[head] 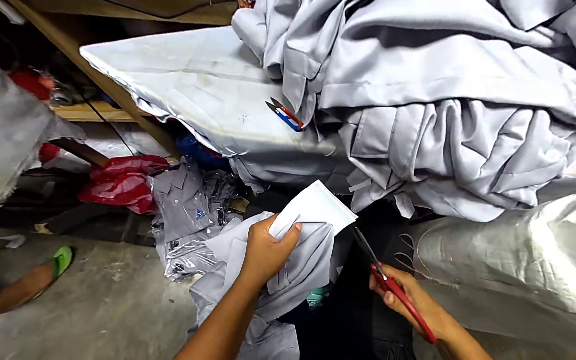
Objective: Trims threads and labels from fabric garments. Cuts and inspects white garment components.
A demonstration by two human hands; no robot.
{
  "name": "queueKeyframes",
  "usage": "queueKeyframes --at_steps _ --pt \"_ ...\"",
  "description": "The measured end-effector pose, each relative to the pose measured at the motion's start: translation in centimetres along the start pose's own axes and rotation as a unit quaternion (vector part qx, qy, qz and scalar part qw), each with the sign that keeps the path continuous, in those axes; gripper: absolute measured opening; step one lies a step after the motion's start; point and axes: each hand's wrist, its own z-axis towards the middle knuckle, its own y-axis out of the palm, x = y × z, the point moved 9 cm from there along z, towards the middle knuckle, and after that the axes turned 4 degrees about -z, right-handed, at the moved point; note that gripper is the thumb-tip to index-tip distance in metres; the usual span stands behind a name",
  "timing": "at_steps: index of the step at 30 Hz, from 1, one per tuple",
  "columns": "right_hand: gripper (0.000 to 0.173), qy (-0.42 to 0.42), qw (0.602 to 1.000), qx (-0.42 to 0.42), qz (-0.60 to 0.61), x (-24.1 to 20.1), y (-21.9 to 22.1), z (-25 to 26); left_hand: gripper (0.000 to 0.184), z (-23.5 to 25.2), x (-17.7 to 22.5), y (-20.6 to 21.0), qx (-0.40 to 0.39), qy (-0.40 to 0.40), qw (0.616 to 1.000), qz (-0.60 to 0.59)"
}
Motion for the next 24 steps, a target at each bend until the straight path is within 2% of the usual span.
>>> queueKeyframes --at_steps 6,11,16,19,24 --pt "0.067 -0.027 0.999 -0.046 0.005 -0.7 1.6 2.7 0.006 -0.4 0.0 0.2 -0.004 -0.012 1.000 0.012" --pt "0.066 -0.041 0.998 -0.042 -0.012 -0.9 1.3 3.8 0.009 -0.4 0.2 0.3 -0.021 -0.011 1.000 -0.001" --pt "0.065 -0.048 0.998 -0.031 -0.019 -0.9 0.8 3.9 0.027 -0.2 -0.2 0.7 -0.006 -0.037 0.999 0.024" --pt "0.063 -0.050 0.999 -0.017 -0.012 -0.7 0.6 3.8 0.022 0.0 -0.5 1.1 -0.037 -0.047 0.998 0.037" --pt "0.061 -0.064 0.998 0.002 -0.007 -0.5 0.5 3.8 0.016 -0.1 -0.6 1.4 -0.085 -0.049 0.995 -0.008"
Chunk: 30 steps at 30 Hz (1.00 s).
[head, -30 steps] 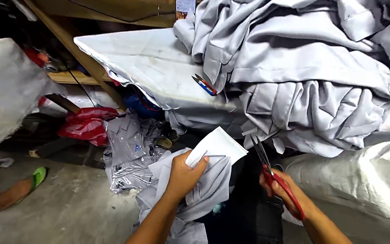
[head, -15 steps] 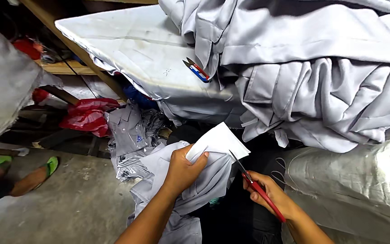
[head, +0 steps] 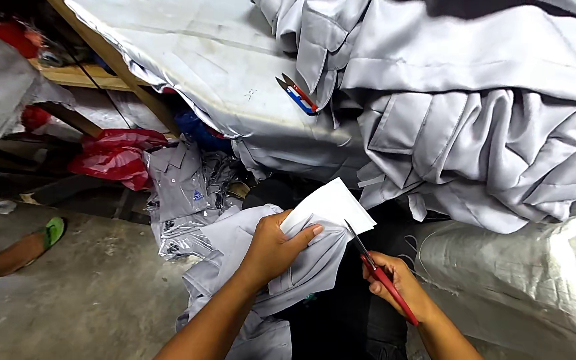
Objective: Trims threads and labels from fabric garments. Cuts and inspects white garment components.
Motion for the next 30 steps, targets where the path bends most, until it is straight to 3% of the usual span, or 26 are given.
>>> queueKeyframes --at_steps 7,15,26,30 --pt "0.055 -0.007 1.000 0.001 -0.006 -0.1 -0.4 -0.1 0.017 -0.1 0.1 -0.1 -0.019 0.011 1.000 0.004" --pt "0.058 0.006 0.997 -0.046 -0.059 0.2 -1.7 -1.6 0.024 0.0 0.7 0.8 -0.098 0.071 0.990 0.078" --pt "0.057 0.028 0.995 -0.028 -0.090 0.6 -2.3 -2.8 0.024 0.3 -0.1 1.8 -0.146 0.045 0.985 0.075" --pt "0.062 0.024 0.994 -0.061 -0.089 0.5 -2.2 -2.8 0.024 0.3 -0.1 2.0 -0.172 0.047 0.981 0.074"
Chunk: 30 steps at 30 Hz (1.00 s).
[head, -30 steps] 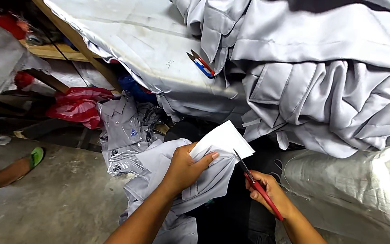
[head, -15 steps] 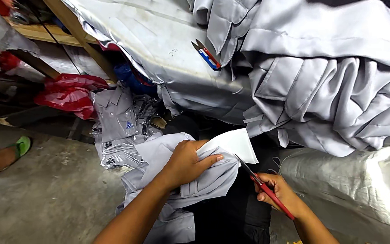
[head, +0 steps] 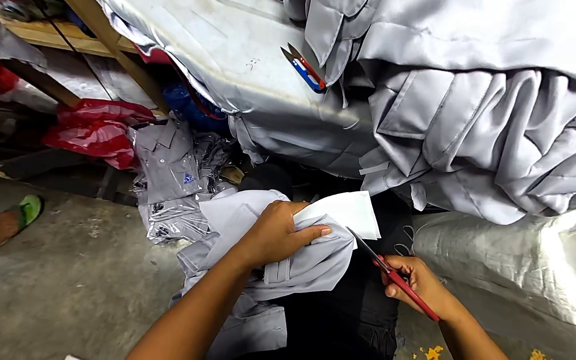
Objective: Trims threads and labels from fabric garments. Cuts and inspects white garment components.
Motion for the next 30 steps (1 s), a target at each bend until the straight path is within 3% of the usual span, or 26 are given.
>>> queueKeyframes --at_steps 4,12,30 --pt "0.065 0.010 1.000 -0.027 -0.009 -0.2 0.5 0.1 0.027 0.2 0.4 0.8 -0.043 0.036 0.998 0.006" --pt "0.059 -0.024 1.000 -0.008 0.012 -0.3 0.8 0.3 0.022 0.3 0.1 0.8 -0.061 0.022 0.997 -0.030" --pt "0.063 -0.026 0.999 -0.024 0.035 -0.9 2.6 0.9 0.028 0.2 0.2 2.5 -0.130 0.050 0.990 -0.035"
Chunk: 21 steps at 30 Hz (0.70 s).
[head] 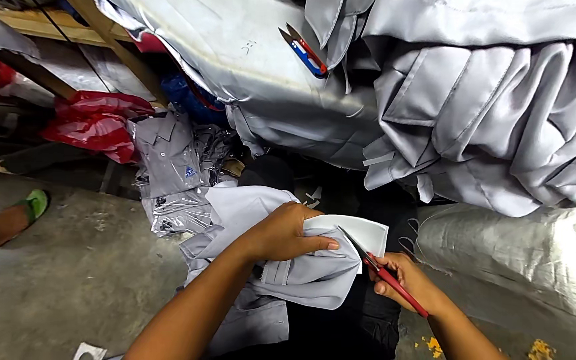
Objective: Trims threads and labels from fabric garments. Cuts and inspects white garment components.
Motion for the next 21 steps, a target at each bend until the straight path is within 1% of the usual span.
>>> queueKeyframes --at_steps 4,8,12,18,20,21 --pt "0.057 -0.010 1.000 0.019 0.013 0.3 0.5 0.3 0.028 0.0 0.1 -0.1 -0.002 0.001 1.000 -0.004" --pt "0.059 -0.013 0.999 0.028 0.029 0.5 0.8 0.3 0.027 -0.1 0.0 0.0 -0.013 0.000 0.999 -0.030" --pt "0.066 -0.017 0.998 -0.002 0.055 -0.2 1.8 0.5 0.026 0.1 0.0 1.4 -0.060 -0.013 0.998 -0.034" --pt "0.048 -0.024 0.993 0.022 0.110 0.2 1.7 1.1 0.024 0.0 -0.3 1.6 -0.071 -0.031 0.996 -0.039" --pt "0.043 -0.019 0.989 0.047 0.136 0.0 1.0 1.3 0.026 0.1 -0.4 1.9 -0.075 -0.035 0.996 -0.019" --pt "0.041 -0.015 0.988 0.073 0.135 -0.3 0.3 1.7 0.028 0.2 -0.5 2.0 -0.081 -0.042 0.996 -0.001"
